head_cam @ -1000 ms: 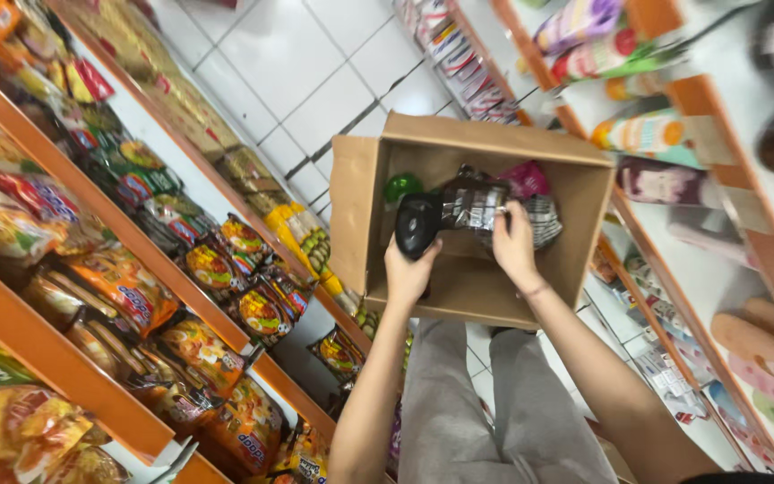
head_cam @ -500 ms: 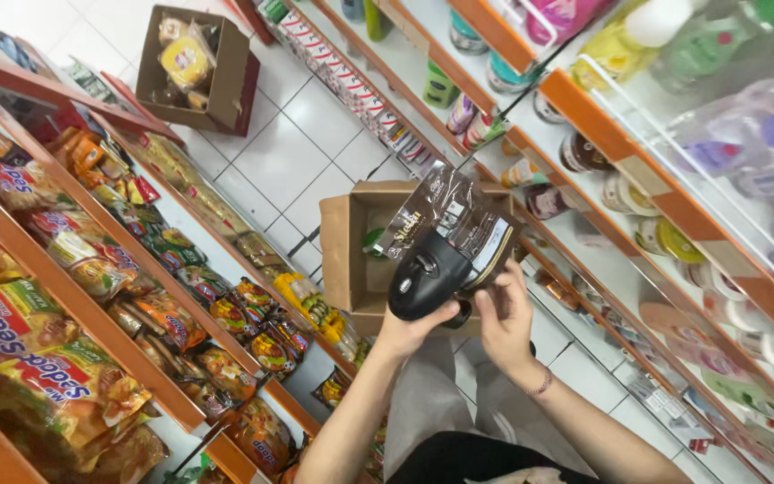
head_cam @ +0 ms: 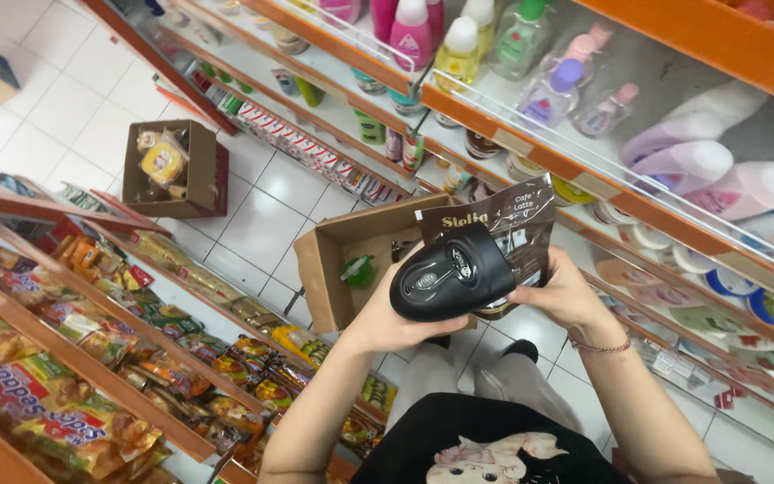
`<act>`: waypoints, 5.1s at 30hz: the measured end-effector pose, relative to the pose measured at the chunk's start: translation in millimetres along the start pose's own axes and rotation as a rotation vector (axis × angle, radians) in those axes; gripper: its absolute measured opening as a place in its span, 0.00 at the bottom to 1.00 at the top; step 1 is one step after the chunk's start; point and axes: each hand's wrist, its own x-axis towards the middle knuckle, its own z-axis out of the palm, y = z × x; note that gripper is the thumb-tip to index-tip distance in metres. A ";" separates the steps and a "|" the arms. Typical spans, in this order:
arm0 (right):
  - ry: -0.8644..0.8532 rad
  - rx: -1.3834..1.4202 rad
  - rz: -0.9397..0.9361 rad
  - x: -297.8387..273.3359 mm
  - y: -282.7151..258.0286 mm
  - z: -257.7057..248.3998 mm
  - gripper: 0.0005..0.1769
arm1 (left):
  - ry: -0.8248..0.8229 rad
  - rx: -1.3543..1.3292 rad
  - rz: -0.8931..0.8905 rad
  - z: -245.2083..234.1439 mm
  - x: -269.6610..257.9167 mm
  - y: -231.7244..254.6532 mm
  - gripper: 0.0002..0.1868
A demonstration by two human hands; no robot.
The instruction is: The person wipes the front edge of an orange store shelf using a grey cloth, then switches to a checkered cloth to continue cleaning. Afterward, the person picks up a black handheld device and several air freshener refill pouches from a cardboard box, inserting them into the device and placing the assembled units onto the shelf.
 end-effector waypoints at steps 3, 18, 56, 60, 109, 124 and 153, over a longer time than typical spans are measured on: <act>0.108 0.200 -0.078 -19.9 7.6 -6.2 0.25 | 0.127 0.080 0.155 18.6 10.4 21.7 0.42; 0.470 0.434 -0.517 -93.0 -2.6 -28.3 0.24 | -0.103 0.220 0.018 105.0 31.1 -23.5 0.25; 0.992 -0.319 -0.902 -325.4 -198.9 -170.5 0.71 | -0.831 0.214 0.437 399.7 167.5 -8.1 0.50; 0.903 -0.177 -0.941 -331.1 -218.5 -186.8 0.61 | -0.628 0.374 0.616 414.0 183.2 8.9 0.47; 1.540 -1.495 -0.908 -239.6 -317.3 -234.0 0.42 | -0.482 0.366 0.817 423.4 265.6 93.3 0.33; 0.885 -0.911 -1.085 -158.7 -205.4 -118.4 0.26 | 0.196 0.218 0.317 266.5 113.3 2.5 0.28; -0.112 -1.725 -0.038 221.9 356.3 -10.0 0.52 | 1.112 0.280 -0.201 -97.7 -40.9 -358.1 0.19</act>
